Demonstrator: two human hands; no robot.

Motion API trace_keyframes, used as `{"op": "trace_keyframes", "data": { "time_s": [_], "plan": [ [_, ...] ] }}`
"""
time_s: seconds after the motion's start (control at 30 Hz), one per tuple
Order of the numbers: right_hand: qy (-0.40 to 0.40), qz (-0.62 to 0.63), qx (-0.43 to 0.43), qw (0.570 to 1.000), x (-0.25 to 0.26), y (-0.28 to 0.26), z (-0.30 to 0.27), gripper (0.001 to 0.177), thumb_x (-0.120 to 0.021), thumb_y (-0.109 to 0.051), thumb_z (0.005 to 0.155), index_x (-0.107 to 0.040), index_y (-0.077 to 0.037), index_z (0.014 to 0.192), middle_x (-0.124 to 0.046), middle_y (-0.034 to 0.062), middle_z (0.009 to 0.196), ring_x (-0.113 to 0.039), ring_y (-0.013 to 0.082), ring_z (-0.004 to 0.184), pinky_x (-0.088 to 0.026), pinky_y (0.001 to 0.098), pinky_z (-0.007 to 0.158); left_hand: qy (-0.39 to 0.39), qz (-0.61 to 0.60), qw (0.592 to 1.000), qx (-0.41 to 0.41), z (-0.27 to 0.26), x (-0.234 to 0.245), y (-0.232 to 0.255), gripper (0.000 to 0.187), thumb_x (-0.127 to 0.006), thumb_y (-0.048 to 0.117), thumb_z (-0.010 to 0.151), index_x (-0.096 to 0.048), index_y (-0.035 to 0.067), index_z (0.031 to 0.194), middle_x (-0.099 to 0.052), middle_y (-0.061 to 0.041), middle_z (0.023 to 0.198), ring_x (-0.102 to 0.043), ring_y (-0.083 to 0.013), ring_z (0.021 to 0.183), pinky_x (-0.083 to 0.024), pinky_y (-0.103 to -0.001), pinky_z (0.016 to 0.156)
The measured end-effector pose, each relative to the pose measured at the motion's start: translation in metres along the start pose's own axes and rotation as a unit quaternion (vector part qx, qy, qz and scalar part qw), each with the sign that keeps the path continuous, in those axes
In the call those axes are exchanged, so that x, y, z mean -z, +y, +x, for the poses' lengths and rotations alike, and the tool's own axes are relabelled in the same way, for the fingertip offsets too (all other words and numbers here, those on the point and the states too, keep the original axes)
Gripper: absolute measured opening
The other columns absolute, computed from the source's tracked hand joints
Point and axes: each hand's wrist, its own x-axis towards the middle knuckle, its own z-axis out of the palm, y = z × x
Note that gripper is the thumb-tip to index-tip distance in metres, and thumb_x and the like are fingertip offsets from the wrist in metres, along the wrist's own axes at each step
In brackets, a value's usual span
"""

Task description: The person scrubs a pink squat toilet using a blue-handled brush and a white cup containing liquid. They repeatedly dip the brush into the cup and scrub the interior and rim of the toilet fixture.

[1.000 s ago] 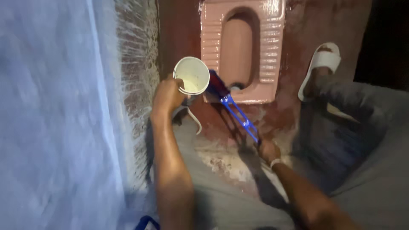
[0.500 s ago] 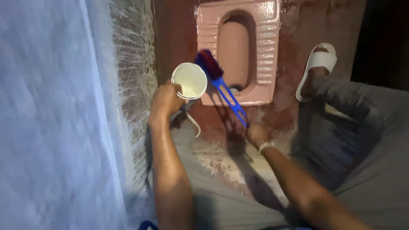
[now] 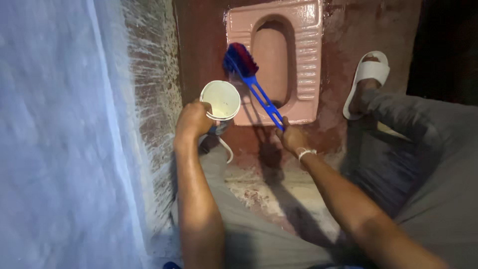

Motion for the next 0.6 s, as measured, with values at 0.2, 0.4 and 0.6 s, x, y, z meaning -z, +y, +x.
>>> {"op": "trace_keyframes", "data": {
  "time_s": [0.2,0.4,0.6],
  "plan": [
    [-0.057,0.017,-0.05,0.997,-0.007,0.003,-0.058,0.05,-0.057,-0.05,0.099,-0.059,-0.018,0.137,-0.074,0.0264,0.097,-0.071,0.0448,0.089,-0.055,0.0556,0.079,0.0,0.007,1.0,0.005,0.001,-0.001,-0.003,0.031,-0.089,0.02,0.066,-0.079,0.008,0.093,-0.071,-0.022,0.108,-0.069,-0.041,0.099,-0.053,-0.05,0.085],
    [-0.049,-0.028,-0.046,0.997,-0.048,0.04,-0.111,0.064,-0.053,-0.049,0.096,-0.045,-0.015,0.149,-0.073,0.0259,0.085,-0.071,0.0462,0.076,-0.055,0.058,0.07,0.007,-0.009,1.0,0.008,0.0,-0.002,-0.001,0.033,-0.089,0.02,0.066,-0.079,0.008,0.095,-0.071,-0.023,0.108,-0.069,-0.0408,0.1,-0.053,-0.049,0.087],
    [0.063,0.02,0.054,0.996,-0.011,0.003,-0.02,0.054,-0.054,-0.052,0.1,-0.056,-0.011,0.134,-0.074,0.0245,0.093,-0.071,0.0444,0.087,-0.054,0.0565,0.076,0.016,-0.022,0.999,0.016,-0.002,0.008,0.006,0.035,-0.09,0.018,0.065,-0.079,0.006,0.096,-0.069,-0.022,0.114,-0.067,-0.0414,0.102,-0.052,-0.05,0.089]
  ]
}}
